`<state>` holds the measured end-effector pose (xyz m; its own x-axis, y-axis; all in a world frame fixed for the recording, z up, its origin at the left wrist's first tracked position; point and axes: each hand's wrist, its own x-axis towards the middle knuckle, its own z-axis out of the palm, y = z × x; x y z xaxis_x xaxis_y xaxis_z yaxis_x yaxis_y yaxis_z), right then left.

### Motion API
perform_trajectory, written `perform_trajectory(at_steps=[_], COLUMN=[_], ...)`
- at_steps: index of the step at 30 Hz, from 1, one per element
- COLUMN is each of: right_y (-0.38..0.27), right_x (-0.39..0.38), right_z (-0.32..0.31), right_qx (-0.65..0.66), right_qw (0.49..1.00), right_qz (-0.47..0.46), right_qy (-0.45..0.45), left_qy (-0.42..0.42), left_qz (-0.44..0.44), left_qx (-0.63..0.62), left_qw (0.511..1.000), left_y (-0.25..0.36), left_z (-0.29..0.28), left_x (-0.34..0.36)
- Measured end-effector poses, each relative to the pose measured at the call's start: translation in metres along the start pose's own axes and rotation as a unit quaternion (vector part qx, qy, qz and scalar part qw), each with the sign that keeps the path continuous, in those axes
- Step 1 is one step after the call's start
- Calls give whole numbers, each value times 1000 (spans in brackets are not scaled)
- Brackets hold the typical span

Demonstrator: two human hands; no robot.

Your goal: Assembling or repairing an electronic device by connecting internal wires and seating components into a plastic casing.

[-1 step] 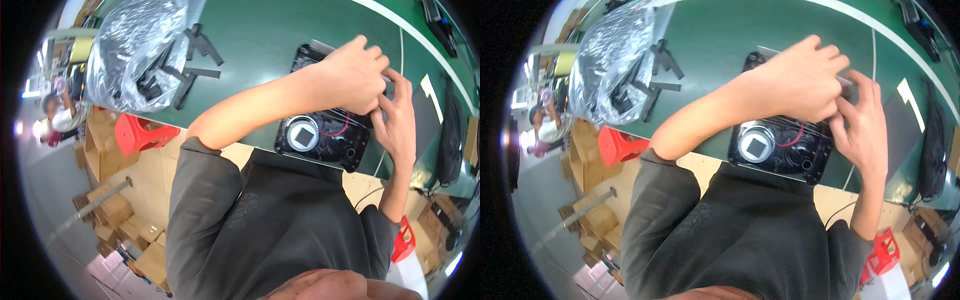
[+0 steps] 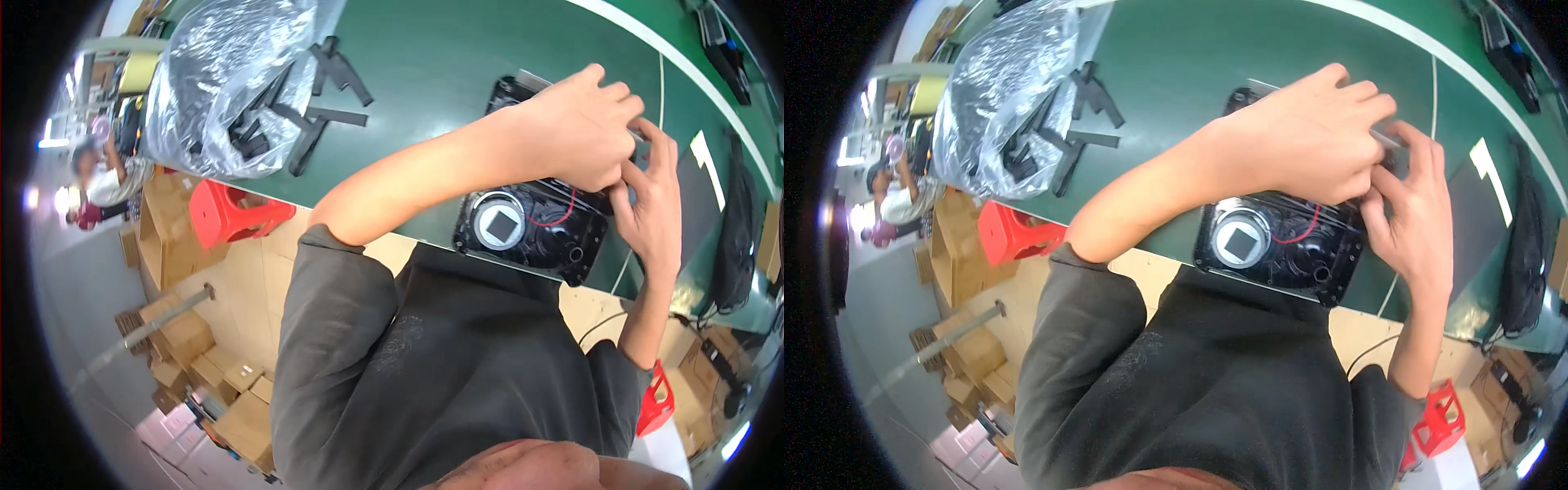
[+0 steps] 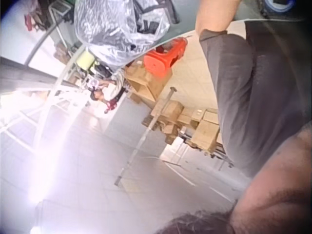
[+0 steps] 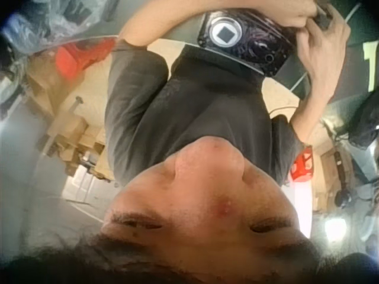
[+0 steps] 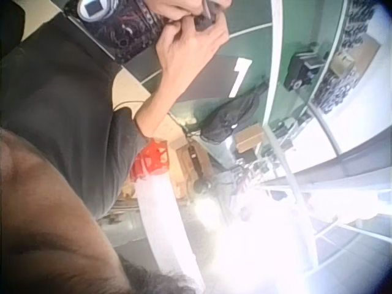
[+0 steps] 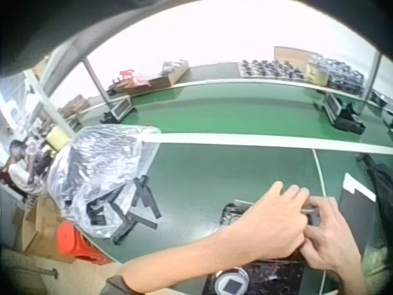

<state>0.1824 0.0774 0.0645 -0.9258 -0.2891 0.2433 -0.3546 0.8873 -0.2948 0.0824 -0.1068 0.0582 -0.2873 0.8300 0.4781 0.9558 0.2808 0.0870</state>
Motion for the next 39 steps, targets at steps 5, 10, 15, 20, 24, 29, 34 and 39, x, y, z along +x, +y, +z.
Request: perform_trajectory(at_steps=[5, 10, 15, 20, 24, 29, 34, 39], right_y=[3, 2, 6, 20, 17, 6, 31, 59], right_x=[-2, 3, 6, 4, 4, -7, -20, -17], right_z=[-3, -3, -7, -18, -31, -43, -41, -22], right_qx=[-45, -22, -4, 107, 326, 580, 550, 539], right_qw=[999, 999, 999, 985, 929, 797, 796, 817], right_qz=[-25, -30, -46, -48, 46, 168, 250, 204], right_qy=[-10, 5, 29, 129, 170, -12, -44, -13], left_qy=[102, -155, -129, -37, 24, -57, -68, -74], left_qz=[-166, -481, -536, -467, -235, -27, 28, -21], left_qx=[69, 232, 161, 126, 100, 19, 16, -32], left_qw=[978, 831, 818, 875, 967, 998, 997, 997], left_y=[-31, -41, -43, -27, 9, 46, 35, 31], left_z=[-60, -91, -78, -95, -101, -68, -42, -29], left_x=[-64, -157, -182, -154, -95, -26, -7, -3])
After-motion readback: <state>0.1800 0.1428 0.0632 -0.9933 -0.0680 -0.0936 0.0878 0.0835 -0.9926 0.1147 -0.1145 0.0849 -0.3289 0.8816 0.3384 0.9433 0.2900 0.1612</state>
